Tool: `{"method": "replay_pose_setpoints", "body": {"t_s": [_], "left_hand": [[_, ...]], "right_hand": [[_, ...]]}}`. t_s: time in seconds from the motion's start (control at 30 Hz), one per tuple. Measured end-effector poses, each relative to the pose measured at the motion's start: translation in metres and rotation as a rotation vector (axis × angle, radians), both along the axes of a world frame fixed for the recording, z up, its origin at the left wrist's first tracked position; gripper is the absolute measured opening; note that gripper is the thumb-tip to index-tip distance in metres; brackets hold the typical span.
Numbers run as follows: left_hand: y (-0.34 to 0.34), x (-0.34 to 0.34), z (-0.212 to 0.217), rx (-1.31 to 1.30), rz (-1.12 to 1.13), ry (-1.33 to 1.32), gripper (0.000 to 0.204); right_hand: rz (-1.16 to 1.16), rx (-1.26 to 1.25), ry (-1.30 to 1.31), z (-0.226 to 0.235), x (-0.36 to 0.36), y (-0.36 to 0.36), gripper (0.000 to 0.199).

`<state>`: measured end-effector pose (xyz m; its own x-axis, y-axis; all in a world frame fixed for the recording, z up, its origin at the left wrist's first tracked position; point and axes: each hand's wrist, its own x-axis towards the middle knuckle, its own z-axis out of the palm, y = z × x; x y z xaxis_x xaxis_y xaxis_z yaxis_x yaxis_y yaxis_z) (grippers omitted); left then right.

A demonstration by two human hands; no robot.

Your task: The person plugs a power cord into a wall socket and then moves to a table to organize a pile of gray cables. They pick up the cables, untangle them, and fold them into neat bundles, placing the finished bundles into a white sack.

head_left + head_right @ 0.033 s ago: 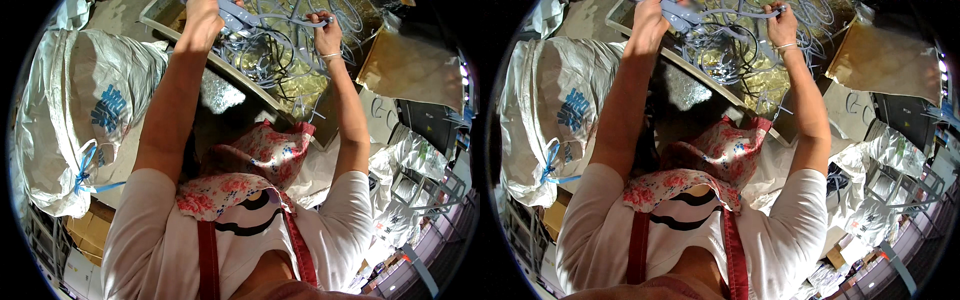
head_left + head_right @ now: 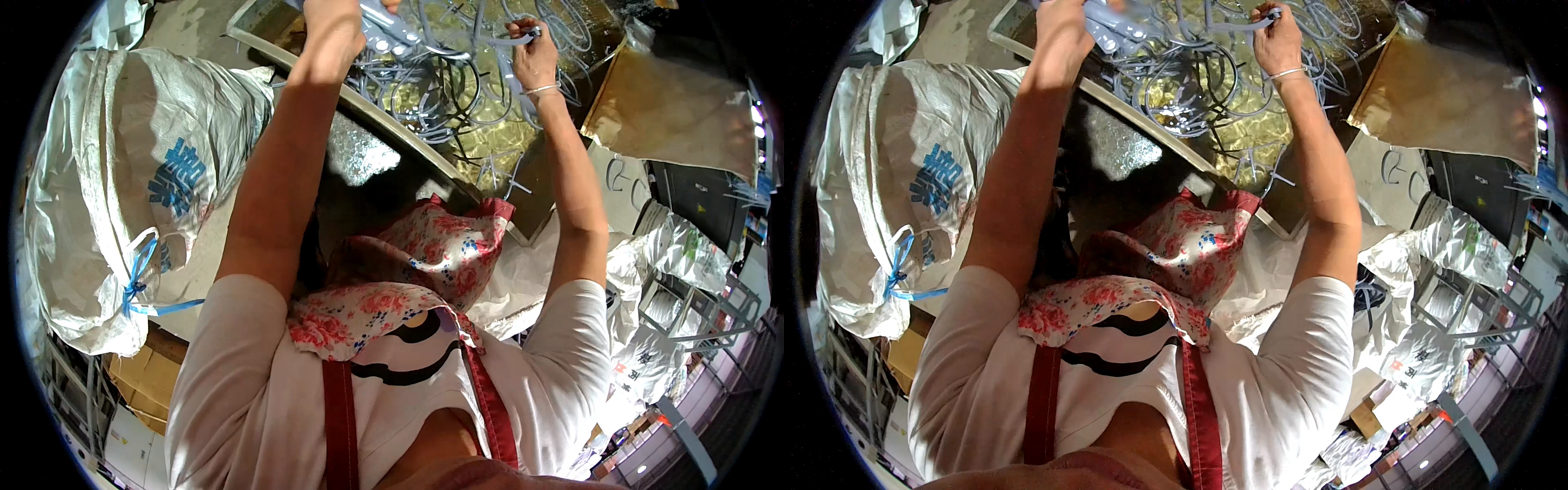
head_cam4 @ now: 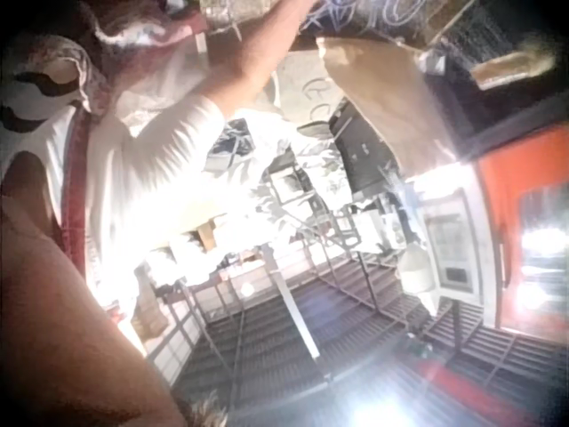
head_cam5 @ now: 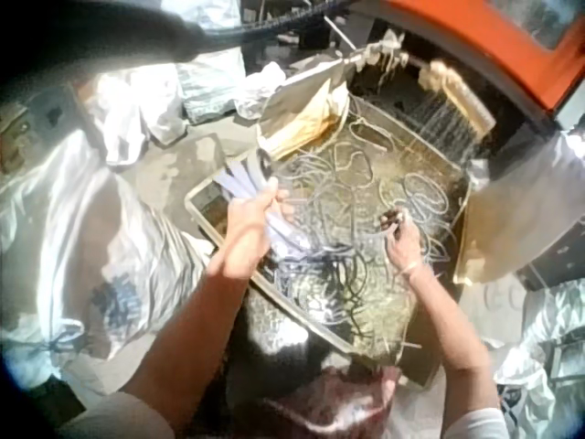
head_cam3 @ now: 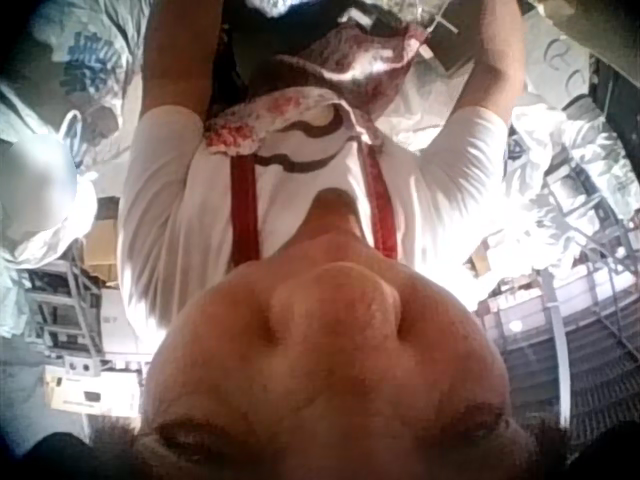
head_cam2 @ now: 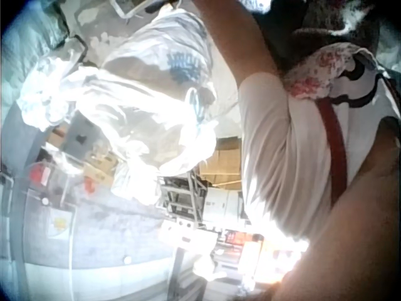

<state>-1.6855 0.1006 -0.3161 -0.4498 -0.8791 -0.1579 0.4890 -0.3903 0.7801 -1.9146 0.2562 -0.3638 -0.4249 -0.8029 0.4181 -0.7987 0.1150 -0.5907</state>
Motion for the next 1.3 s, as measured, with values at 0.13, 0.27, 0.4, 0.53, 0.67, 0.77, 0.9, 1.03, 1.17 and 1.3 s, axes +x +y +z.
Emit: {"method": "replay_pose_setpoints", "body": {"t_s": [0.13, 0.27, 0.4, 0.53, 0.67, 0.77, 0.9, 1.03, 1.17, 1.3], "left_hand": [[-0.002, -0.008, -0.005, -0.185, 0.036, -0.210, 0.012], [0.015, -0.017, -0.008, -0.209, -0.170, -0.287, 0.010], [0.028, -0.018, -0.030, -0.013, -0.481, -0.058, 0.008], [0.030, -0.010, -0.017, 0.136, -0.573, 0.169, 0.008], [0.010, -0.017, -0.049, 0.448, -0.850, 0.195, 0.015], [0.004, -0.015, -0.056, 0.533, -0.674, 0.265, 0.016], [-0.008, 0.015, -0.013, 0.162, -0.491, 0.173, 0.026], [-0.008, 0.009, -0.003, 0.209, -0.282, 0.199, 0.027], [-0.006, 0.015, -0.016, 0.036, -0.447, 0.244, 0.028], [0.008, -0.002, -0.053, -0.358, -0.286, -0.113, 0.025]], "right_hand": [[0.088, 0.373, 0.683, 0.004, -0.029, 0.017, 0.032], [0.237, 0.221, 0.654, 0.023, -0.019, 0.004, 0.037], [0.332, -0.057, 0.331, 0.045, 0.041, -0.020, 0.022], [0.697, -0.363, 0.245, 0.068, 0.086, -0.038, 0.020], [0.802, -0.189, 0.305, 0.070, 0.096, -0.037, 0.021], [0.576, -0.172, 0.486, 0.093, 0.113, -0.031, 0.024], [0.223, -0.151, 0.462, 0.080, 0.082, -0.012, 0.026], [-0.393, 0.548, 0.100, -0.066, -0.019, 0.047, 0.035], [-0.571, 0.930, -0.138, -0.168, -0.003, 0.063, 0.058], [-0.516, 0.864, -0.522, -0.206, -0.019, 0.051, 0.048]]}}
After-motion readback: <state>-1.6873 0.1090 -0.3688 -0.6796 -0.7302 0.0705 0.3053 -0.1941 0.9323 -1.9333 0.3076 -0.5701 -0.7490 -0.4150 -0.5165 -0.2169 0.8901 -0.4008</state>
